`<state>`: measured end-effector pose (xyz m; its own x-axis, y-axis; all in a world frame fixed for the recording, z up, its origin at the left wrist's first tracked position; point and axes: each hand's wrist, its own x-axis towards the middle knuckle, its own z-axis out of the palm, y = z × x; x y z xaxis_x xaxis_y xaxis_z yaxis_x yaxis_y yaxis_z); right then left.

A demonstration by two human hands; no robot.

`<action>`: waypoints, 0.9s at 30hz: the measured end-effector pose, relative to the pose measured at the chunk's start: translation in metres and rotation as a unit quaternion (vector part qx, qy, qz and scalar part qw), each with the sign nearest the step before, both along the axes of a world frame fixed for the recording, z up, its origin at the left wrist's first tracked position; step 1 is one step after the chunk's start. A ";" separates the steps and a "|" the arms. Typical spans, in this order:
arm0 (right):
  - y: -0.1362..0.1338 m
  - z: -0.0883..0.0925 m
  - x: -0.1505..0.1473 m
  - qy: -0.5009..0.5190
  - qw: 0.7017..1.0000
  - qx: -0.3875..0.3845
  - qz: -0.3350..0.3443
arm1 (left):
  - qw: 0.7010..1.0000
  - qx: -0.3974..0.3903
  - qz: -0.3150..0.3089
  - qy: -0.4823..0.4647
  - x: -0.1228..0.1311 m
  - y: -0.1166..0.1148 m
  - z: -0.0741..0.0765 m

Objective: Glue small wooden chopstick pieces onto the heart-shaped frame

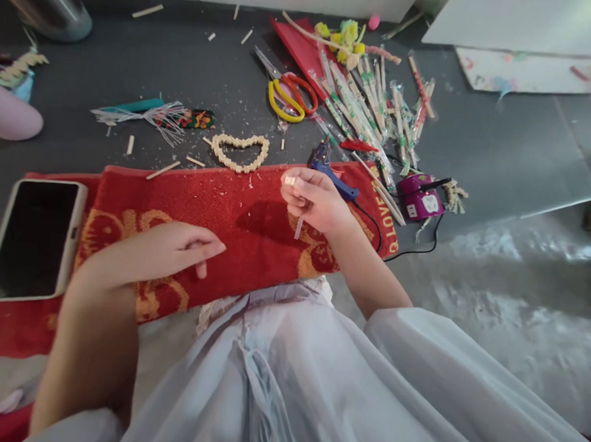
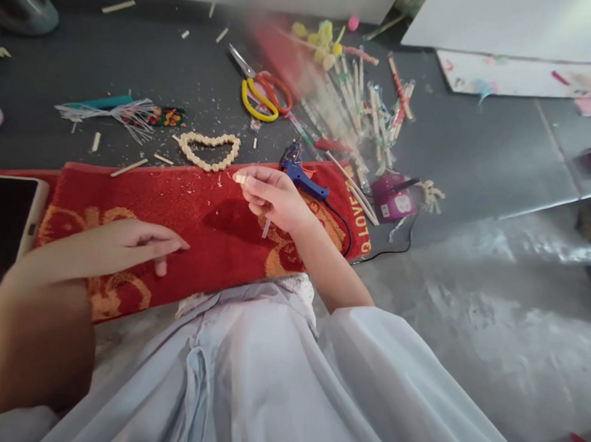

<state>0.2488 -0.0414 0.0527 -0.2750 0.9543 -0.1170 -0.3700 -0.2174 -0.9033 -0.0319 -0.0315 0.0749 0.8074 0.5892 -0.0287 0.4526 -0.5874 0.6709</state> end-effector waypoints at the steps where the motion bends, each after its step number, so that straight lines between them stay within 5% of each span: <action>1: 0.000 -0.002 -0.001 -0.038 0.999 0.012 -0.017 | 0.999 -0.039 -0.006 0.015 -0.009 0.005 -0.001; 4: -0.001 -0.008 -0.009 -0.151 0.984 0.045 -0.079 | 0.986 0.024 0.141 0.082 -0.022 0.024 -0.002; 7: -0.001 -0.011 -0.024 -0.166 0.978 0.042 -0.116 | 0.930 0.183 0.303 0.096 -0.010 0.042 -0.003; 13: -0.004 -0.008 -0.044 0.017 0.995 -0.038 -0.087 | 0.953 0.248 0.097 -0.142 0.038 0.049 -0.003; 19: -0.011 -0.002 -0.049 0.136 0.985 -0.104 -0.025 | 0.934 0.225 0.062 -0.271 0.054 0.044 -0.004; 27: -0.016 0.001 -0.055 0.153 0.980 -0.129 -0.021 | 0.920 0.192 0.068 -0.334 0.057 0.038 -0.011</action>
